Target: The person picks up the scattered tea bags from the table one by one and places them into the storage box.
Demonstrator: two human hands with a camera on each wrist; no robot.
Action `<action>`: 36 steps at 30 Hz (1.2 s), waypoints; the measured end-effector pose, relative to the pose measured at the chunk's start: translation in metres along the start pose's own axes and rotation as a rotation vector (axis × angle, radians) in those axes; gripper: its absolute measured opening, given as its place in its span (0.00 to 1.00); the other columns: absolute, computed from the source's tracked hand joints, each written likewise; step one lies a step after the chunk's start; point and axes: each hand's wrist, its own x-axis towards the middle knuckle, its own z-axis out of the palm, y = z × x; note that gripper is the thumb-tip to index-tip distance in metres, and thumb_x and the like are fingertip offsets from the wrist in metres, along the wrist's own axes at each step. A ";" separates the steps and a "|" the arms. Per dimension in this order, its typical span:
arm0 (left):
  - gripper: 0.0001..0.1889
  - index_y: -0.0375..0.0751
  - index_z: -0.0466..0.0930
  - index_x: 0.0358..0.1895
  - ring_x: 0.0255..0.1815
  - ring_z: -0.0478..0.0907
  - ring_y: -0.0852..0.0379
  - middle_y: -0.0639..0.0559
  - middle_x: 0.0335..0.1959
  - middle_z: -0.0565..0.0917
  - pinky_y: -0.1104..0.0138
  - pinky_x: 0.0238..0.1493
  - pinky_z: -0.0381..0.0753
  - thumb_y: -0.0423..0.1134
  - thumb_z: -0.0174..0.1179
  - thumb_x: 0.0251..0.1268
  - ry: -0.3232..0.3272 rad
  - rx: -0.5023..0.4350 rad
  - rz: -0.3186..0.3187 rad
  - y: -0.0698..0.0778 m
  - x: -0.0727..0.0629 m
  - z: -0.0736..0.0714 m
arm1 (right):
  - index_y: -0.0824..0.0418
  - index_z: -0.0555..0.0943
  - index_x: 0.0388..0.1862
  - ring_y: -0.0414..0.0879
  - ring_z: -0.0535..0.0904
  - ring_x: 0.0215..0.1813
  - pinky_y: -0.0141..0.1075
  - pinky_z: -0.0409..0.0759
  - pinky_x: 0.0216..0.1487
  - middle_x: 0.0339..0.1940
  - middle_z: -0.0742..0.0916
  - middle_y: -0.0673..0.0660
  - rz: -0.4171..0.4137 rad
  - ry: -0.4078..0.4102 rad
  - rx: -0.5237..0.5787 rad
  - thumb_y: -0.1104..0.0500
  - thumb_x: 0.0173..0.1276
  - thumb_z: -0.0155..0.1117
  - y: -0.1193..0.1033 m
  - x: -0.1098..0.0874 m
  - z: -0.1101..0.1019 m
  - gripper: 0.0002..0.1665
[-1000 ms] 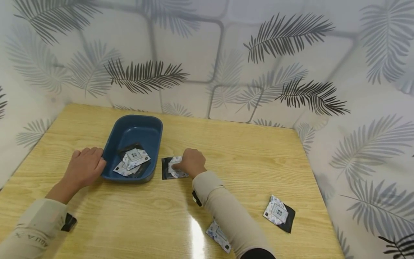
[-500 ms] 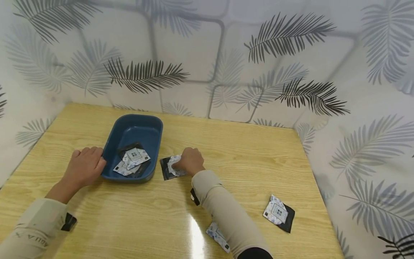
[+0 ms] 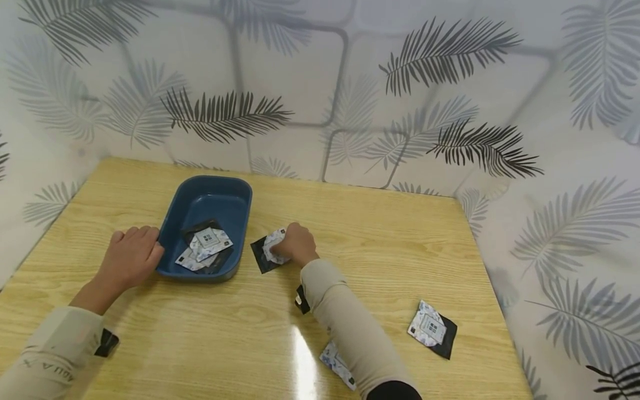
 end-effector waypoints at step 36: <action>0.11 0.40 0.65 0.29 0.30 0.64 0.48 0.46 0.26 0.69 0.57 0.36 0.54 0.39 0.39 0.70 -0.025 -0.006 -0.010 0.003 0.000 -0.003 | 0.72 0.77 0.60 0.52 0.85 0.52 0.44 0.82 0.58 0.60 0.83 0.67 0.131 0.058 0.808 0.64 0.74 0.51 0.000 0.014 -0.043 0.20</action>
